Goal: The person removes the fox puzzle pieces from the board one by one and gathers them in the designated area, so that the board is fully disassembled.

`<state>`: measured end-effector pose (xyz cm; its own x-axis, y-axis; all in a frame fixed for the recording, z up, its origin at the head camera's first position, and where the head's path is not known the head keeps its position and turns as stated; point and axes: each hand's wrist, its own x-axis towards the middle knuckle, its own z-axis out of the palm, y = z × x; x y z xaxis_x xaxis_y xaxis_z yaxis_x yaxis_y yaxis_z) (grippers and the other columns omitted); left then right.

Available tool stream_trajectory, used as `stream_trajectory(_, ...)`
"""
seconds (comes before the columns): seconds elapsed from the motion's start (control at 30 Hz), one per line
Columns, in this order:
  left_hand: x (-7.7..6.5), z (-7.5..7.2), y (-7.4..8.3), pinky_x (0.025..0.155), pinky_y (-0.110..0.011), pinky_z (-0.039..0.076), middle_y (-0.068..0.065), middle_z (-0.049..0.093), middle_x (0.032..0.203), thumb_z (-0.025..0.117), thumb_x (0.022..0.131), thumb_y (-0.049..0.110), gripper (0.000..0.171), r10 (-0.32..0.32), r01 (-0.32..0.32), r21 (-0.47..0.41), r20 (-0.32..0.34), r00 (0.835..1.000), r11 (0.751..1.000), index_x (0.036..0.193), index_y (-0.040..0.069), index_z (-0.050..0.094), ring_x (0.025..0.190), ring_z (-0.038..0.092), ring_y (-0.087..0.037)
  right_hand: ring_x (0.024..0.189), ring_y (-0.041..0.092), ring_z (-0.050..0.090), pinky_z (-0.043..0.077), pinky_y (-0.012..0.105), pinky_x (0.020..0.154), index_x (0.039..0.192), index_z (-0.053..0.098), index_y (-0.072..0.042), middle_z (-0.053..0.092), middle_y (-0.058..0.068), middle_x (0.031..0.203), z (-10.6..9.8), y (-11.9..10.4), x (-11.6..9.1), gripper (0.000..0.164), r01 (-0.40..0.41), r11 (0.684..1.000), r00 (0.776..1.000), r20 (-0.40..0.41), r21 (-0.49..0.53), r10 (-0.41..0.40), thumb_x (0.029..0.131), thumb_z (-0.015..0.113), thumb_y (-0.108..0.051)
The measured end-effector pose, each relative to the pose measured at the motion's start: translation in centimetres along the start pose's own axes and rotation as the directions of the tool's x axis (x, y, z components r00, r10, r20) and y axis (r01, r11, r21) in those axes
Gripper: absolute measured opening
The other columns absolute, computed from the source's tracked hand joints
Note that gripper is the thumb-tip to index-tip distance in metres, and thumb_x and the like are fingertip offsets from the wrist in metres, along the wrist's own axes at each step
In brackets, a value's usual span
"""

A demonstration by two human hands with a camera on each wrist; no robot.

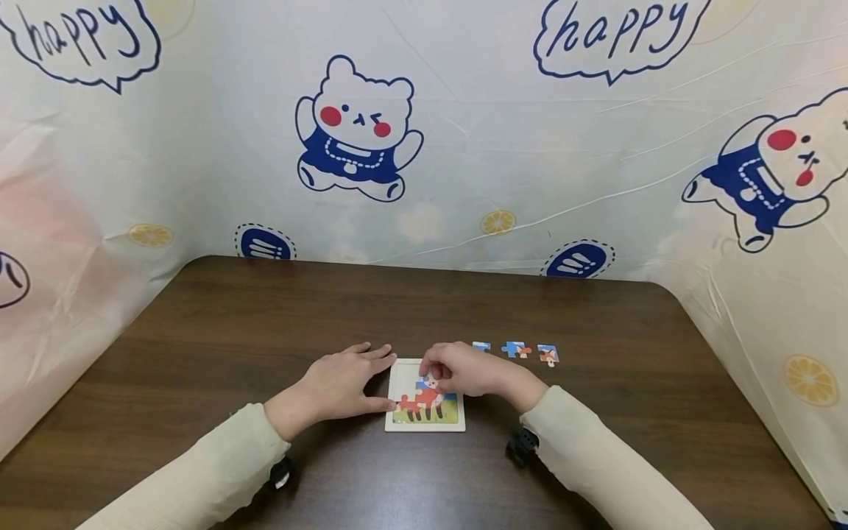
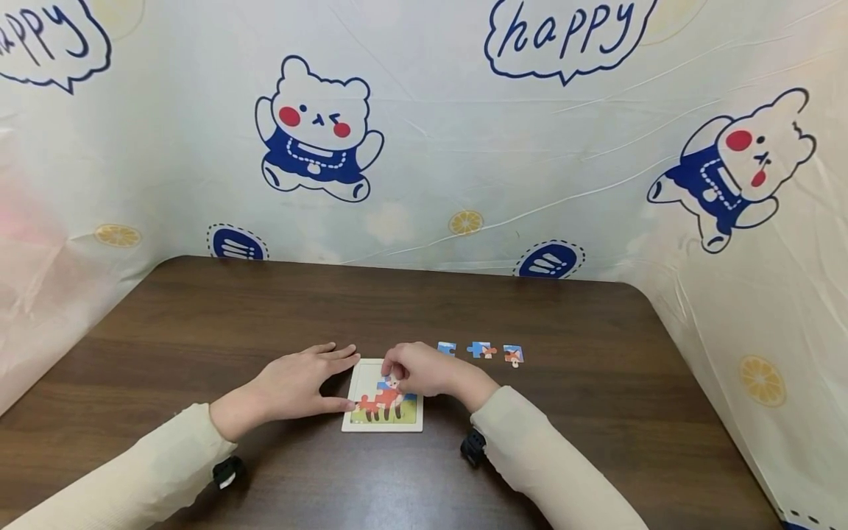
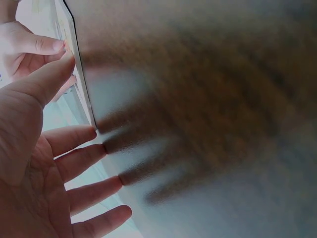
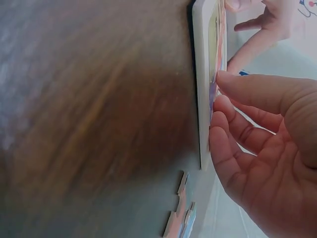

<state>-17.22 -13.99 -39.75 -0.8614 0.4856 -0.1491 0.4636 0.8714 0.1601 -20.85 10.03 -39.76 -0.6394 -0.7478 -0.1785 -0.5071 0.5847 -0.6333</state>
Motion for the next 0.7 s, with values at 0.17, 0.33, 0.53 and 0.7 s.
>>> stream_trajectory(0.17,0.03,-0.03,-0.05,0.098,-0.055,0.051,-0.005,0.049,0.153,0.071,0.082,0.061,0.077,0.003,-0.003,0.0,-0.002,1.0,1.0,0.144,0.019,0.054,0.14,0.046,-0.036,0.074,0.01,0.047,0.041,0.021,0.067,0.105,0.066,-0.004,0.054,0.007,0.088,0.08,-0.07,0.05,0.017,-0.015,1.0,1.0,-0.001,-0.006,0.015,0.09,0.066,0.003)
stream_trajectory(0.33,0.07,0.03,-0.07,0.097,-0.055,0.051,-0.005,0.049,0.152,0.071,0.082,0.061,0.077,0.006,-0.006,0.0,-0.002,1.0,1.0,0.144,0.019,0.054,0.14,0.046,-0.036,0.074,0.011,0.047,0.041,0.021,0.067,0.103,0.064,-0.005,0.054,0.006,0.088,0.14,0.05,0.17,0.016,-0.013,1.0,1.0,-0.001,-0.01,0.013,0.089,0.066,0.003)
stream_trajectory(0.53,0.11,0.03,-0.11,0.097,-0.054,0.051,-0.005,0.049,0.152,0.071,0.082,0.061,0.077,0.01,-0.01,0.009,-0.006,1.0,1.0,0.144,0.019,0.054,0.139,0.046,-0.036,0.075,0.011,0.048,0.042,0.022,0.069,0.102,0.062,-0.007,0.054,0.002,0.085,0.05,0.27,0.23,0.016,-0.017,0.999,1.0,-0.008,0.04,0.018,0.09,0.067,0.002)
stream_trajectory(0.7,0.19,0.07,-0.19,0.096,-0.054,0.052,-0.005,0.049,0.152,0.07,0.082,0.061,0.077,0.011,-0.011,0.015,-0.003,1.0,1.0,0.144,0.019,0.054,0.139,0.047,-0.036,0.077,0.011,0.052,0.045,0.022,0.071,0.102,0.063,-0.006,0.058,0.0,0.084,-0.23,0.16,0.13,0.013,-0.019,0.994,1.0,-0.013,0.106,0.02,0.091,0.065,0.002)
